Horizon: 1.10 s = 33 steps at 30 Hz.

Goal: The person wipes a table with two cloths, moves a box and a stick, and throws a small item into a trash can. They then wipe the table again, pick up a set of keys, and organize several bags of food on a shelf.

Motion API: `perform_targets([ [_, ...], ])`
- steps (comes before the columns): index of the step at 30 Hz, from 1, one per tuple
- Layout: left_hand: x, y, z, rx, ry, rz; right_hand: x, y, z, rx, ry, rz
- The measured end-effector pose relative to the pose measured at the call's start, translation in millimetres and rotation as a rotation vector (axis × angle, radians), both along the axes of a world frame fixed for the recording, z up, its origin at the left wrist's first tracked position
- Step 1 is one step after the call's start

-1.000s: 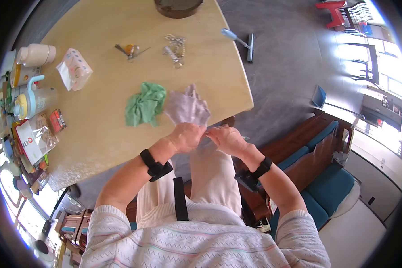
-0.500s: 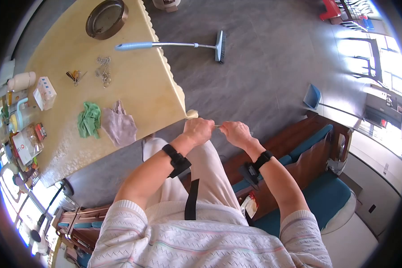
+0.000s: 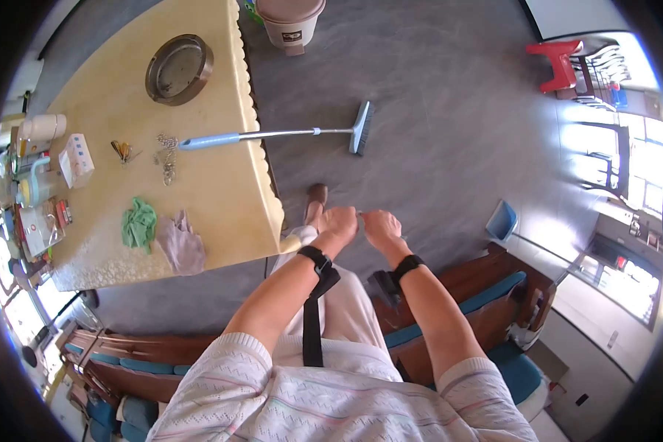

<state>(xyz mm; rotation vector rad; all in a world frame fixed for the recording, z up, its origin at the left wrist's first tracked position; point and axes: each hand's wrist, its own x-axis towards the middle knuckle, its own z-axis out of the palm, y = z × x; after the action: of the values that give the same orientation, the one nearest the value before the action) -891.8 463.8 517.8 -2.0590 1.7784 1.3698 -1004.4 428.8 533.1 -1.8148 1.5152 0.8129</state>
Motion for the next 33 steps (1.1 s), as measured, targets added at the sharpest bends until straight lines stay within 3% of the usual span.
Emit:
perform_targets([
  [2, -8, -31, -19, 0.152, 0.032, 0.289, 11, -27, -8, -0.074, 0.002, -0.082],
  [3, -8, -44, -28, 0.157, 0.028, 0.287, 15, -38, -15, -0.068, -0.001, -0.084],
  [5, -14, -60, -45, 0.060, 0.204, 0.510, 16, -55, -30, -0.172, -0.108, -0.227],
  [6, -17, -65, -47, 0.081, 0.211, 0.515, 15, -63, -33, -0.155, -0.095, -0.223],
  [8, -22, -80, -48, 0.030, 0.579, 0.943, 13, -83, -38, -0.329, -0.323, -0.407],
  [9, -22, -89, -41, 0.041, 0.587, 0.958, 11, -93, -33, -0.320, -0.310, -0.393],
  [11, -12, -106, -24, 0.130, 1.106, 1.248, 11, -113, -22, 0.016, -0.744, -0.900],
  [14, -4, -129, -13, 0.137, 1.189, 1.484, 15, -130, -13, 0.203, -0.769, -0.961],
  [16, -2, -144, -12, 0.111, 1.206, 1.581, 28, -135, -6, 0.164, -0.731, -0.830],
  [18, -1, -154, -16, 0.071, 1.218, 1.683, 42, -148, 11, -0.089, -0.587, -0.408],
  [20, 0, -164, -18, 0.021, 1.145, 1.689, 35, -161, -3, -0.112, -0.605, -0.289],
  [21, -1, -171, -15, 0.008, 1.147, 1.701, 32, -171, 0, -0.126, -0.465, -0.155],
  [22, -2, -178, -11, 0.007, 0.914, 1.574, 31, -183, 3, -0.146, -0.325, -0.016],
  [23, -4, -185, -6, 0.008, 0.687, 1.449, 27, -193, 1, -0.148, -0.328, 0.014],
  [24, -10, -190, -12, -0.008, 0.693, 1.479, 23, -201, -4, -0.165, -0.373, -0.014],
  [26, -24, -200, -23, -0.224, 0.347, 1.332, 21, -211, -13, -0.174, -0.420, -0.002],
  [30, -14, -210, -24, -0.188, 0.477, 1.575, 41, -228, -38, -0.150, -0.502, -0.076],
  [33, 12, -208, -25, -0.187, 0.495, 1.646, 63, -238, -64, -0.035, -0.520, -0.151],
])
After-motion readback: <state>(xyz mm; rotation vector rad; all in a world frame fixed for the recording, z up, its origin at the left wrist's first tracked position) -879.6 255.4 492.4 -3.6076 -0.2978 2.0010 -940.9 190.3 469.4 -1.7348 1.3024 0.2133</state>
